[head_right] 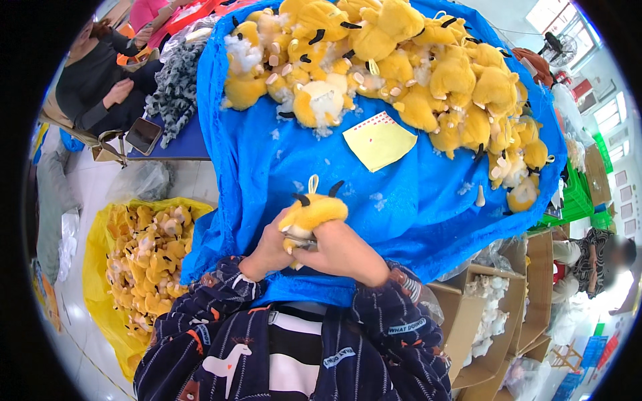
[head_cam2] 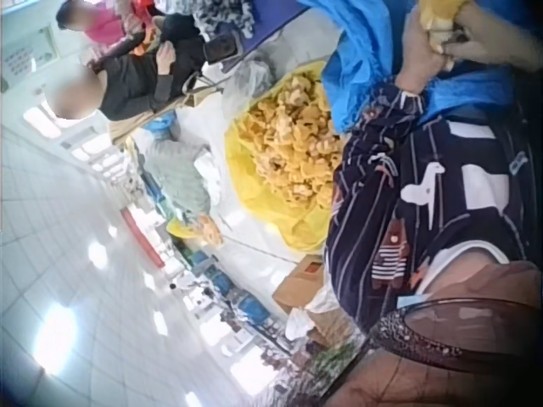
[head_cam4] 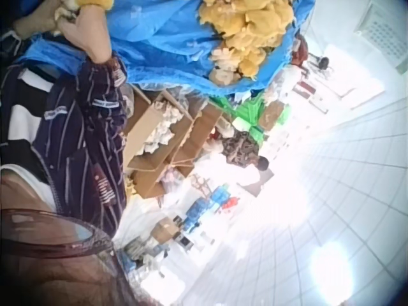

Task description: The person trims excess fabric and loose threads from yellow plush toys using small scissors. They handle each toy one at a time, rotate it to access different sides, and place the finished items on a blue tarp. The person also gathers and discards loose stuffing from the work surface.

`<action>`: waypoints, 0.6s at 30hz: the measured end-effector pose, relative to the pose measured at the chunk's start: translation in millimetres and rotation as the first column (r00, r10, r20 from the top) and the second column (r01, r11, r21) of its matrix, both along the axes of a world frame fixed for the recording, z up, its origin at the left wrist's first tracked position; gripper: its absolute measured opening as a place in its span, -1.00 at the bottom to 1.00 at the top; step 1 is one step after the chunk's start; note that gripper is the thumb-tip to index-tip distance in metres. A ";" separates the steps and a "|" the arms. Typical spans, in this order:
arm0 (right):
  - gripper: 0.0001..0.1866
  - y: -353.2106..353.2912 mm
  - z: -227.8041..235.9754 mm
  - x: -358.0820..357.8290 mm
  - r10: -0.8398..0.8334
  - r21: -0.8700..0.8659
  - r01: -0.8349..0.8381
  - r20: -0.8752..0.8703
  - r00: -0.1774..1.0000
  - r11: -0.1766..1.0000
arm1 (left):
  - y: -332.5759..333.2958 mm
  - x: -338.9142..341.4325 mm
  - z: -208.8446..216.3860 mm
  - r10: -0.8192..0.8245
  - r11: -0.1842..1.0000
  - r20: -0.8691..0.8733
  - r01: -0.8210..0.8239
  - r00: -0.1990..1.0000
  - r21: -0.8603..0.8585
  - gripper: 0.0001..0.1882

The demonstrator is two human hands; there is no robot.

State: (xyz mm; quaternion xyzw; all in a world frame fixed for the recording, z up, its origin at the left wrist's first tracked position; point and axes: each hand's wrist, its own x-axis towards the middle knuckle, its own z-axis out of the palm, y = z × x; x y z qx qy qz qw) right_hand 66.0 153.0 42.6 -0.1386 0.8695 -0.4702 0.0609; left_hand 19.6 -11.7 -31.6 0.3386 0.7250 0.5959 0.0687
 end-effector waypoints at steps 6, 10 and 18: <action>-0.56 -5.9 -25.4 -0.9 0.004 -0.407 0.076 0.192 0.981 0.910 | 0.0 -4.6 8.1 0.040 0.997 -0.102 -0.046 0.994 -0.062 -0.39; -0.54 -11.4 16.2 11.2 -0.184 -0.018 0.186 0.060 0.981 0.982 | 1.5 -5.6 15.1 -0.005 0.995 0.218 -0.016 0.976 0.094 -0.35; -0.68 2.4 4.6 9.3 -0.647 -0.492 0.543 -0.055 0.761 0.681 | 0.1 -4.0 23.1 -0.306 0.930 0.529 0.130 0.792 0.344 -0.30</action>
